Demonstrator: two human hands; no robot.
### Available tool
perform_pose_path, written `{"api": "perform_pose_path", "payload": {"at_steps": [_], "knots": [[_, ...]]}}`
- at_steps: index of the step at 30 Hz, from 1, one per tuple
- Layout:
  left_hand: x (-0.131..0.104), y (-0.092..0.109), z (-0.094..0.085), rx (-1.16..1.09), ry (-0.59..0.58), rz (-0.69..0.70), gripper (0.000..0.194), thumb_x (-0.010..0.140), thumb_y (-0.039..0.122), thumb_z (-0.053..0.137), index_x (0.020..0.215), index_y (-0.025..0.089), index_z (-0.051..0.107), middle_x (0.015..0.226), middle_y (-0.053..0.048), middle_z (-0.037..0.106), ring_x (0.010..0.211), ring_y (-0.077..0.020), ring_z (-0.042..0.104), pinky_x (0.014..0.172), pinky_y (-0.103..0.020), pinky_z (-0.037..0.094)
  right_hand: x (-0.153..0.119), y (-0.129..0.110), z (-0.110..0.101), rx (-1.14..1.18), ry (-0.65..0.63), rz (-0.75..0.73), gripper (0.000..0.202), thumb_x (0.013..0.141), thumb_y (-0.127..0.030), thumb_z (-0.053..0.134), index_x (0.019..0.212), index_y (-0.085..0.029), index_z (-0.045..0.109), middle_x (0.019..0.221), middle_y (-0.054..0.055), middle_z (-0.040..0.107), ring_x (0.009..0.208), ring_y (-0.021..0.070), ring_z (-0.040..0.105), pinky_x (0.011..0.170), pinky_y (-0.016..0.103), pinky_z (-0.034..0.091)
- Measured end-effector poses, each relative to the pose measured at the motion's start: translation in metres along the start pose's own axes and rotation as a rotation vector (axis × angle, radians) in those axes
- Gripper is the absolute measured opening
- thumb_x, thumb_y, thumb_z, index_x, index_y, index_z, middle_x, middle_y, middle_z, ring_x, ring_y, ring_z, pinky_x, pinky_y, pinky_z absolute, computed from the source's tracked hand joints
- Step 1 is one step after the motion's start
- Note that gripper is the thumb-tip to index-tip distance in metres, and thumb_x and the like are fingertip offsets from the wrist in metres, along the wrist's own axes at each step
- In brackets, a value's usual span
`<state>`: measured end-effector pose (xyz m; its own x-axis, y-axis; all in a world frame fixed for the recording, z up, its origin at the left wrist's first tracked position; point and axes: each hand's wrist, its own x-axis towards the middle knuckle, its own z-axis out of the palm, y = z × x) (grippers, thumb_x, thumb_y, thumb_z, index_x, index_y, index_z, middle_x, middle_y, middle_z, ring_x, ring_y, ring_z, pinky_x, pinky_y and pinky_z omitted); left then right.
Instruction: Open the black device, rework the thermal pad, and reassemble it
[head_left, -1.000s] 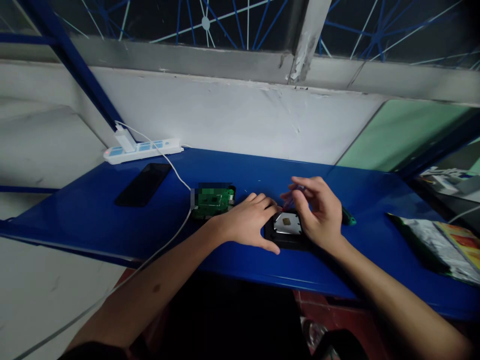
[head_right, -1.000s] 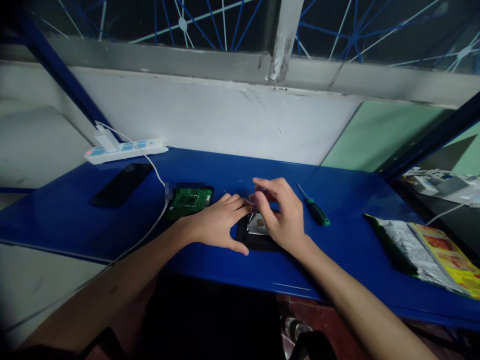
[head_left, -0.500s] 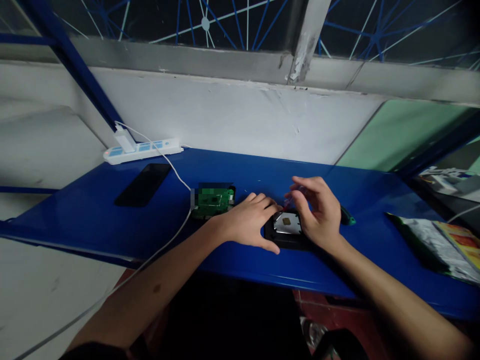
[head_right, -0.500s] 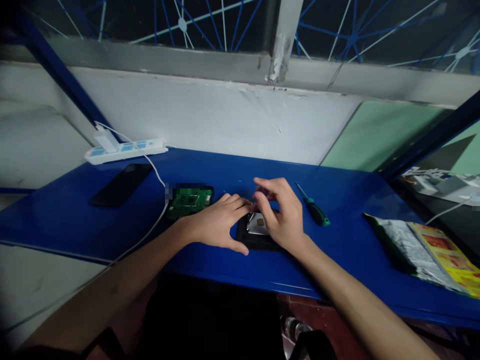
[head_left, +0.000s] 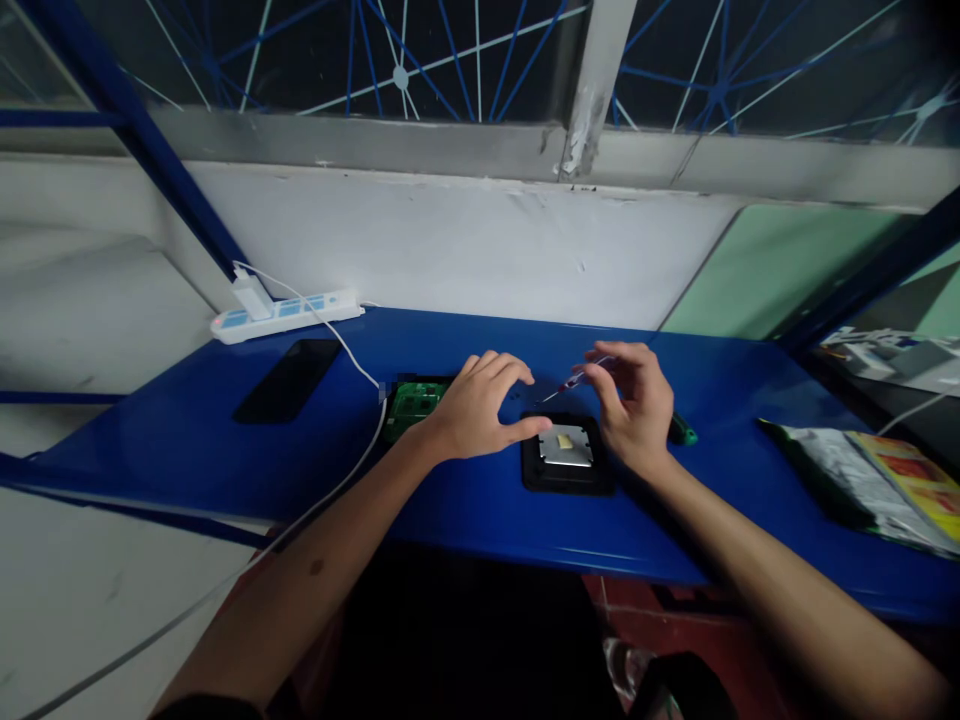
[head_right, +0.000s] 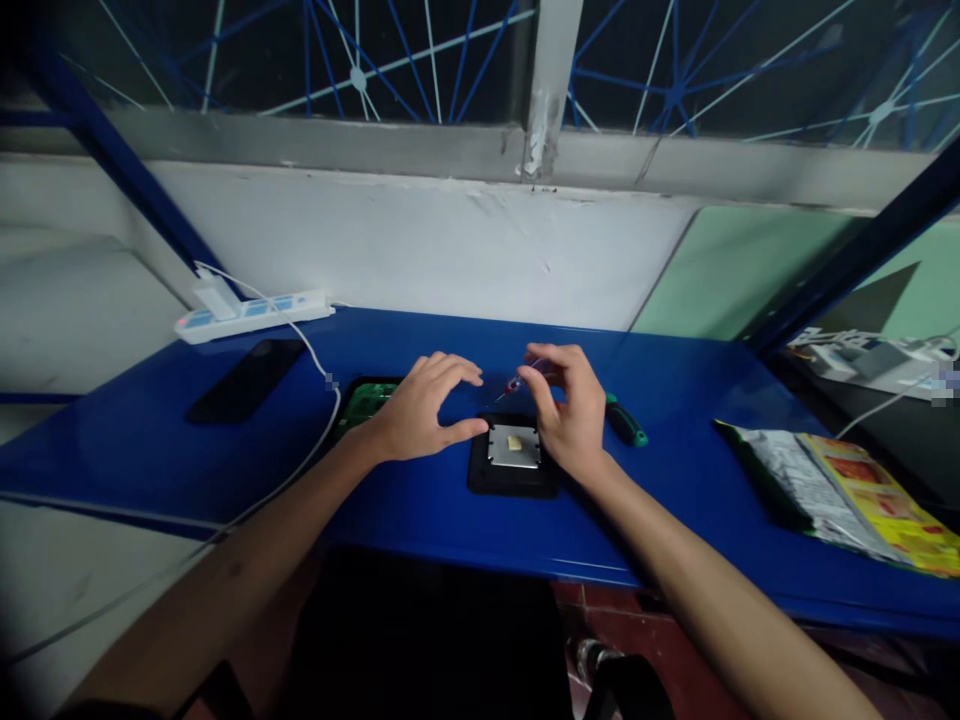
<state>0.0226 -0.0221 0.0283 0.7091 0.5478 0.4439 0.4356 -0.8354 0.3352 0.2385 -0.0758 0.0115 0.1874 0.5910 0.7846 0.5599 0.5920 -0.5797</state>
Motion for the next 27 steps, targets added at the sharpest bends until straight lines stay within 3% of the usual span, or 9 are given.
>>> {"api": "perform_pose_path", "payload": {"at_steps": [3,9,18,22,27], "knots": [[0.0,-0.004,0.002,0.023,-0.035,0.054,0.045,0.094,0.065,0.053,0.106,0.023,0.065,0.124,-0.005,0.067,0.112,-0.0267,0.057,0.094,-0.042,0.04,0.001,0.004,0.001,-0.019,0.003,0.034,0.019,0.094,-0.028,0.067,0.113,-0.026,0.064,0.1,0.002,0.067,0.083,0.0146,0.071,0.075,0.033,0.062],[-0.001,-0.006,0.007,0.07,-0.156,0.072,0.042,0.095,0.059,0.059,0.119,0.026,0.068,0.128,-0.002,0.07,0.118,-0.0279,0.054,0.096,-0.044,0.038,0.001,0.012,0.004,-0.02,-0.031,0.109,0.02,0.094,-0.034,0.066,0.111,-0.023,0.062,0.101,0.003,0.069,0.081,0.0145,0.071,0.074,0.033,0.062],[0.0,-0.011,0.012,0.085,-0.152,0.03,0.034,0.099,0.052,0.057,0.113,0.025,0.071,0.121,-0.001,0.073,0.113,-0.0261,0.056,0.096,-0.042,0.038,0.004,0.012,0.004,0.006,0.048,0.129,0.021,0.092,-0.035,0.067,0.109,-0.024,0.061,0.097,0.002,0.068,0.082,0.0154,0.071,0.077,0.035,0.061],[0.001,-0.01,0.01,0.081,-0.162,0.008,0.031,0.099,0.05,0.058,0.105,0.023,0.072,0.114,0.0,0.075,0.11,-0.0255,0.057,0.096,-0.042,0.037,0.009,0.015,0.0,-0.037,0.117,0.118,0.022,0.093,-0.034,0.066,0.111,-0.024,0.061,0.095,0.002,0.067,0.08,0.0155,0.068,0.076,0.035,0.058],[0.001,-0.01,0.008,0.075,-0.153,0.007,0.031,0.099,0.05,0.057,0.108,0.023,0.071,0.115,0.0,0.074,0.111,-0.0246,0.057,0.096,-0.041,0.038,0.015,0.017,-0.008,-0.13,0.117,0.08,0.022,0.097,-0.035,0.06,0.116,-0.025,0.063,0.088,0.001,0.059,0.072,0.0146,0.061,0.071,0.035,0.055]]}}
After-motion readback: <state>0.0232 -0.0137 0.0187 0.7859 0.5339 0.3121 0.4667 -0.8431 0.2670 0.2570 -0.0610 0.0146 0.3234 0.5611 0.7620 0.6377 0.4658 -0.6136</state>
